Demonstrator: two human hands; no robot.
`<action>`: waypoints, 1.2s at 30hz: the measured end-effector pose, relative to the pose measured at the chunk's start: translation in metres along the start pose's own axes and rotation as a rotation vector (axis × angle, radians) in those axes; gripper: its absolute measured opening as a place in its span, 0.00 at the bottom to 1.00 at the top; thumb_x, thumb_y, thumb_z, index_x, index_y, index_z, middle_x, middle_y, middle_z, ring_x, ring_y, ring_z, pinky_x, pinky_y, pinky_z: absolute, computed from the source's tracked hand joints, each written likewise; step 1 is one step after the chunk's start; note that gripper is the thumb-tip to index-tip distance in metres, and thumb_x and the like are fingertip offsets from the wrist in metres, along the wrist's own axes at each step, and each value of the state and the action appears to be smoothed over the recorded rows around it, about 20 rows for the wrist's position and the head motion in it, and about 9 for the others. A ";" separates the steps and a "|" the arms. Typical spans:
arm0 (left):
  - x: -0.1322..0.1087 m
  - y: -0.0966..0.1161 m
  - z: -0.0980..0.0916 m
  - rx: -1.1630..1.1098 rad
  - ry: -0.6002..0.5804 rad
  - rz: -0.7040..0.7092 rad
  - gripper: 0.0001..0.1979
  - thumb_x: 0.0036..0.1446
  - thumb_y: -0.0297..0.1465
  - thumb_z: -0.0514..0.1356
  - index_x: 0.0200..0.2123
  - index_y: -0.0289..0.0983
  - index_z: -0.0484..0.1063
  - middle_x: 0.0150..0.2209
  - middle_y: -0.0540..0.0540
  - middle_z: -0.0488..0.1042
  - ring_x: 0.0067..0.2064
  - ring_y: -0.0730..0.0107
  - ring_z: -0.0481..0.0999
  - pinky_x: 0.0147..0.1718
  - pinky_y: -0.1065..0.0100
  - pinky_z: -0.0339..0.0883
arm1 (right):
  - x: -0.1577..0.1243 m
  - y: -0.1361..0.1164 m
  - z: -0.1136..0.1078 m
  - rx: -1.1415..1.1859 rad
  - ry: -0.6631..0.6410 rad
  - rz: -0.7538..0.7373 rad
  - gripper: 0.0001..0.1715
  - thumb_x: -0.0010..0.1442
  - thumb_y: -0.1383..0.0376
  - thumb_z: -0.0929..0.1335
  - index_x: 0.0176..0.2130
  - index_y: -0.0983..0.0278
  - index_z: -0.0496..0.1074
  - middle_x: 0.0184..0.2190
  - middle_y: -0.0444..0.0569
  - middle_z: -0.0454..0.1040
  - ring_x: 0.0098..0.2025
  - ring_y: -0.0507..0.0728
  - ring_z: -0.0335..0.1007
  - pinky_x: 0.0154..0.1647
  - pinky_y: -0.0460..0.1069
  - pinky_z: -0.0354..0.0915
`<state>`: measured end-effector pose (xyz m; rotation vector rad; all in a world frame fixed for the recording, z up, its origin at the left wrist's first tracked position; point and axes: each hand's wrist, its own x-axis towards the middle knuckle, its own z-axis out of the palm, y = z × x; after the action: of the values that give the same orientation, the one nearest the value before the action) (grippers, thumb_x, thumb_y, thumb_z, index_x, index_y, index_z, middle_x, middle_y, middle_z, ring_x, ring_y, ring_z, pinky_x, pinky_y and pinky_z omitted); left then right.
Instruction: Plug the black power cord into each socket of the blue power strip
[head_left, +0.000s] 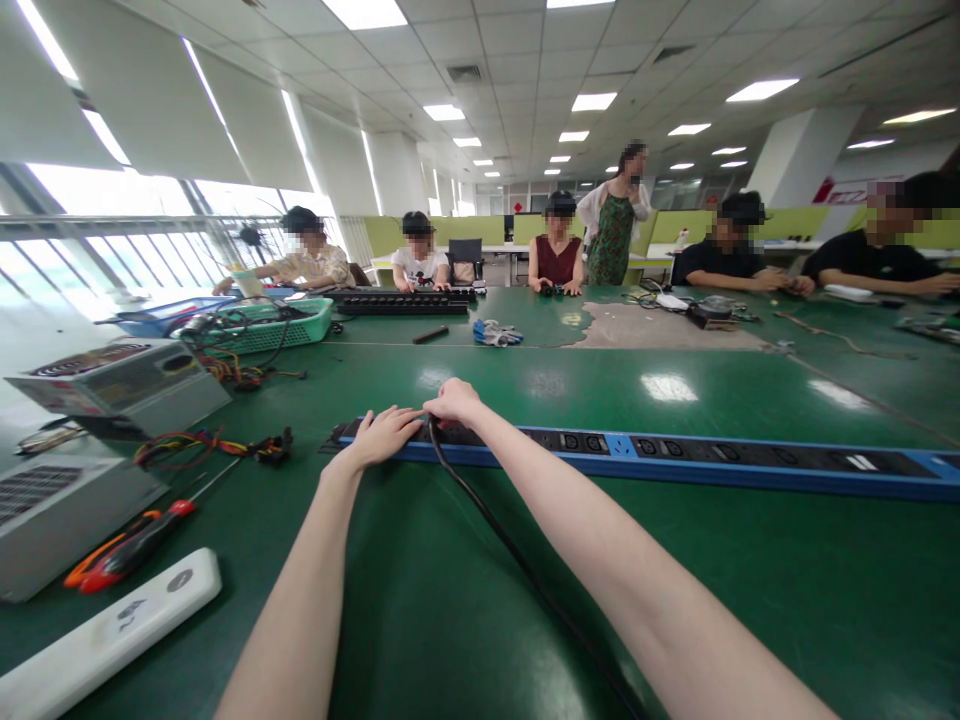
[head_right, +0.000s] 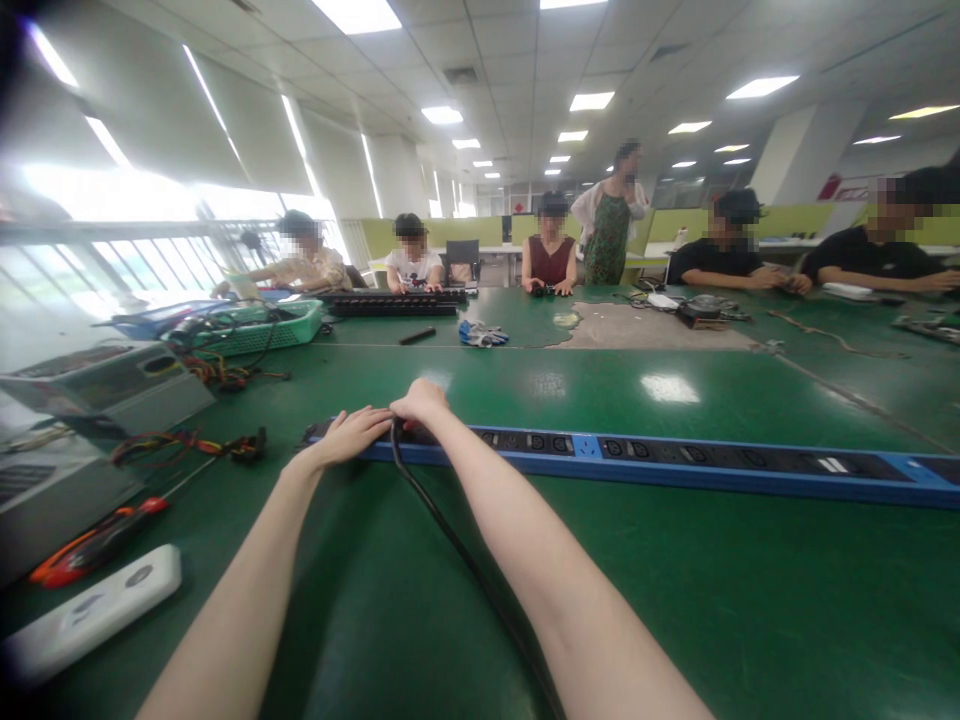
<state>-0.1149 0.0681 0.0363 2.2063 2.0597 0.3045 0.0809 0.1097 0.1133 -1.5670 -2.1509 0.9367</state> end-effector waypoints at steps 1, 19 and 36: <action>0.000 0.000 0.000 -0.001 0.005 0.000 0.26 0.71 0.48 0.43 0.66 0.54 0.67 0.70 0.51 0.64 0.73 0.50 0.54 0.69 0.35 0.35 | 0.000 0.001 0.001 -0.002 0.020 0.003 0.14 0.54 0.59 0.71 0.38 0.64 0.81 0.31 0.52 0.81 0.34 0.56 0.80 0.38 0.47 0.72; 0.002 -0.004 0.002 0.027 0.013 0.019 0.26 0.70 0.37 0.44 0.64 0.51 0.70 0.69 0.49 0.66 0.73 0.53 0.57 0.69 0.37 0.39 | -0.041 -0.005 0.040 -0.344 0.308 -0.274 0.15 0.64 0.60 0.64 0.48 0.62 0.74 0.44 0.56 0.79 0.48 0.63 0.78 0.48 0.54 0.72; 0.002 -0.003 0.000 0.110 -0.063 0.006 0.29 0.70 0.37 0.40 0.68 0.50 0.65 0.71 0.52 0.60 0.75 0.56 0.51 0.71 0.40 0.36 | -0.040 -0.007 0.043 -0.332 0.267 -0.229 0.15 0.64 0.62 0.64 0.50 0.64 0.70 0.45 0.56 0.79 0.48 0.62 0.79 0.47 0.55 0.73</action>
<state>-0.1174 0.0698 0.0360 2.2522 2.0850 0.1227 0.0642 0.0574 0.0916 -1.4427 -2.3062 0.2904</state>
